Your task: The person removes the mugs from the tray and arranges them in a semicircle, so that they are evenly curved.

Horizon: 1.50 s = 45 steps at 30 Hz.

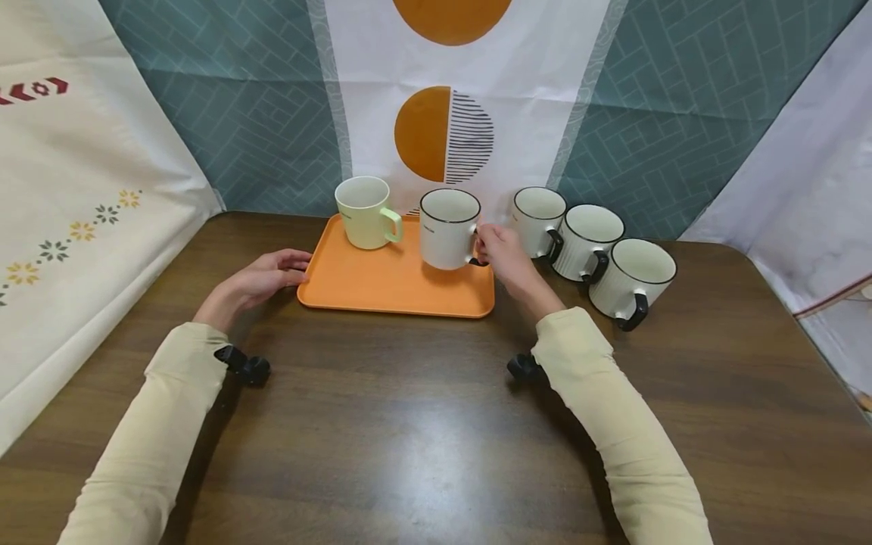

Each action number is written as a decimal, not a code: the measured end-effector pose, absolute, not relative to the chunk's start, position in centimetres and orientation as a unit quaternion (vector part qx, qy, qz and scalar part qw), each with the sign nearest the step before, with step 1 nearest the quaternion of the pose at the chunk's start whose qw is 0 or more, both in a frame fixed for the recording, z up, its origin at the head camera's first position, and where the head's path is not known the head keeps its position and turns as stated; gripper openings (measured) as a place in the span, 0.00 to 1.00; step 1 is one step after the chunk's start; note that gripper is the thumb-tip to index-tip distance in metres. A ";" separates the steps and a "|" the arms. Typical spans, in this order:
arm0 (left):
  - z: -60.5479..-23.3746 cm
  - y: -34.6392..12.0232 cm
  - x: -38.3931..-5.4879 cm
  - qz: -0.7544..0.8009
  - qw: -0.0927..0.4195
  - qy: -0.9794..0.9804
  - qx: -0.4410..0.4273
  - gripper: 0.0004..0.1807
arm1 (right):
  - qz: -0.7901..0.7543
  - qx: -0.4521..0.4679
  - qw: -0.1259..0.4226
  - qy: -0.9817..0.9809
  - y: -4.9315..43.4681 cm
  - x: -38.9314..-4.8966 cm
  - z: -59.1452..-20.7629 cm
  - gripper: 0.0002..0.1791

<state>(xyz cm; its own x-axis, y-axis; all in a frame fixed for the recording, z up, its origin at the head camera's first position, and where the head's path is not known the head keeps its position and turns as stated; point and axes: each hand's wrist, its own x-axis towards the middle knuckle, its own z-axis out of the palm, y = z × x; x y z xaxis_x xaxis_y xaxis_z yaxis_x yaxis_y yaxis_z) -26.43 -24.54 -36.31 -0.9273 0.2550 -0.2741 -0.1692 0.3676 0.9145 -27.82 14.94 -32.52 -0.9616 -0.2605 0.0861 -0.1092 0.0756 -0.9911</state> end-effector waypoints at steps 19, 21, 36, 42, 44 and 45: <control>-36.6 -24.8 -26.2 0.563 0.193 0.803 0.015 0.31 | -0.776 -0.161 -0.034 0.608 22.9 -22.3 -28.0 0.23; -36.6 -24.8 -26.1 0.563 0.192 0.804 0.015 0.31 | -0.793 -0.154 -0.045 0.588 23.9 -22.0 -27.8 0.23; -36.4 -24.6 -26.4 0.565 0.195 0.801 0.027 0.31 | -0.883 -0.141 -0.009 0.447 30.6 -19.9 -27.7 0.25; -36.3 -24.6 -26.5 0.565 0.195 0.801 0.024 0.31 | -0.876 -0.151 -0.027 0.457 33.4 -19.2 -27.2 0.27; -36.3 -24.6 -26.4 0.564 0.195 0.802 0.023 0.31 | -0.871 -0.147 -0.038 0.467 34.4 -19.0 -27.3 0.28; -36.3 -24.6 -26.4 0.565 0.195 0.801 0.022 0.31 | -0.875 -0.144 -0.039 0.460 34.9 -18.8 -27.5 0.28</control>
